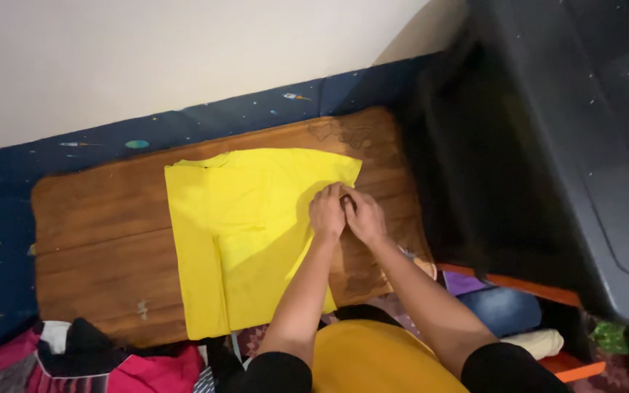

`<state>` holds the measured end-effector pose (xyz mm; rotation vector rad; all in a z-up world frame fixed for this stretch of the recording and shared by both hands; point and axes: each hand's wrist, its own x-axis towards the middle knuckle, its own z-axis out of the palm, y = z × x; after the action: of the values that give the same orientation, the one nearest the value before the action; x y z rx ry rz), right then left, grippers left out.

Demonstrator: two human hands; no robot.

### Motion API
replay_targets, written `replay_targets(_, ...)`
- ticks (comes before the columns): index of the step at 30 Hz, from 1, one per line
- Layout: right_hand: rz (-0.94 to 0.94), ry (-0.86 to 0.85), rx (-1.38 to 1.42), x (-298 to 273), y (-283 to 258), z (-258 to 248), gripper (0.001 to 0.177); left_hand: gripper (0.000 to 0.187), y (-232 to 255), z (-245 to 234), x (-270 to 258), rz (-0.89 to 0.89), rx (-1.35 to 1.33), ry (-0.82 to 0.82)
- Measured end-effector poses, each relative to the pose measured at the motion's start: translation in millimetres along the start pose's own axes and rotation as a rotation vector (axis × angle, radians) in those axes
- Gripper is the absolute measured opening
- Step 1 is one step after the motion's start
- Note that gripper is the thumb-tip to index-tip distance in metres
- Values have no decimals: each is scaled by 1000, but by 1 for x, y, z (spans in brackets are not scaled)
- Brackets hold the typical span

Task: The person folds a yellow shirt on a wooden table by smoothing out the fabric, folding the sleeves and sides inward, and finally folding the bottom up to create a neat rectangle before placing it into a drawer.

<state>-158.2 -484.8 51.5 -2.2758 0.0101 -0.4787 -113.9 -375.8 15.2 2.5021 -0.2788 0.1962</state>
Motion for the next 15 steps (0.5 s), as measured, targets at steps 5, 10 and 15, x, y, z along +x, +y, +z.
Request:
replay_targets(5, -64, 125, 184, -9, 33, 17, 22, 21, 6, -10, 7, -56, -87, 53)
replay_targets(10, 786, -232, 712, 9, 59, 35, 41, 22, 16, -26, 6, -48, -259, 288)
replay_targets(15, 896, -271, 1054, 41, 37, 44, 54, 25, 19, -44, -2, -56, -381, 237)
